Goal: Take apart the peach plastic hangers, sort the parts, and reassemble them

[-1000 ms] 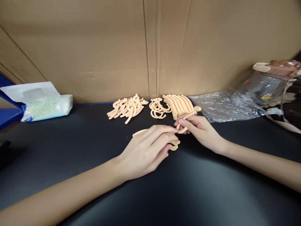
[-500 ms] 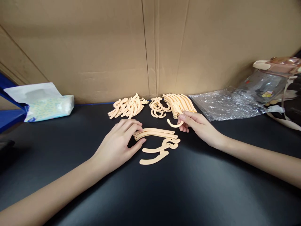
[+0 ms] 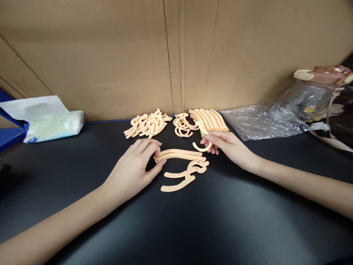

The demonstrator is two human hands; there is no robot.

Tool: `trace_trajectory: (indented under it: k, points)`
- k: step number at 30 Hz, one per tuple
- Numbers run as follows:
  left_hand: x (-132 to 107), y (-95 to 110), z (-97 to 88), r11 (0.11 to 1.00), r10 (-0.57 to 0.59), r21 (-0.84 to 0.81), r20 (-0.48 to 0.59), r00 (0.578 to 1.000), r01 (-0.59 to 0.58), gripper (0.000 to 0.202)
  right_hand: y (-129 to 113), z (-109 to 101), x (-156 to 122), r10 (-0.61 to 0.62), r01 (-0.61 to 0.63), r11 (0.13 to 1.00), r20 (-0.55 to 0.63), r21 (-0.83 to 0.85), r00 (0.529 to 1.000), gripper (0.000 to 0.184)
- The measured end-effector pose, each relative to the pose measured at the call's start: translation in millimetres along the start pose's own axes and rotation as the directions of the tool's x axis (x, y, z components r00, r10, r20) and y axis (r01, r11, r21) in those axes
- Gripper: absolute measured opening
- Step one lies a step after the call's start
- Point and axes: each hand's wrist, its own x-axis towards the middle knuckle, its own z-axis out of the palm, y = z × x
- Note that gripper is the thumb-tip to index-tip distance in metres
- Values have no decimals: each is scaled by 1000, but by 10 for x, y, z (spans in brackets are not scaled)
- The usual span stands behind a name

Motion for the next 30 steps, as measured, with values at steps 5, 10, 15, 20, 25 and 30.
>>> trace_trajectory:
  k: [5, 10, 15, 20, 25, 30]
  points:
    - [3, -15, 12, 1000, 23, 9, 4, 1000, -23, 16, 7, -4, -8, -30, 30, 999, -13, 27, 999, 28]
    - [-26, -29, 17, 999, 35, 4, -5, 999, -35, 17, -16, -21, -20, -31, 21, 976, 44, 219, 999, 49]
    - [-19, -39, 28, 999, 11, -41, -30, 999, -12, 19, -44, -52, -18, 70, -94, 923, 78, 373, 995, 45]
    - [12, -65, 12, 976, -118, -184, -19, 993, 113, 27, -34, -66, -5, 50, -70, 923, 60, 377, 997, 36]
    - [74, -81, -43, 890, -295, -364, 2, 956, 275, 29, -15, -30, 1, 18, -37, 972, 83, 232, 996, 21]
    - [115, -113, -56, 670, -487, -621, 45, 872, 406, 26, -8, -21, 8, 1, -9, 995, 89, 99, 996, 21]
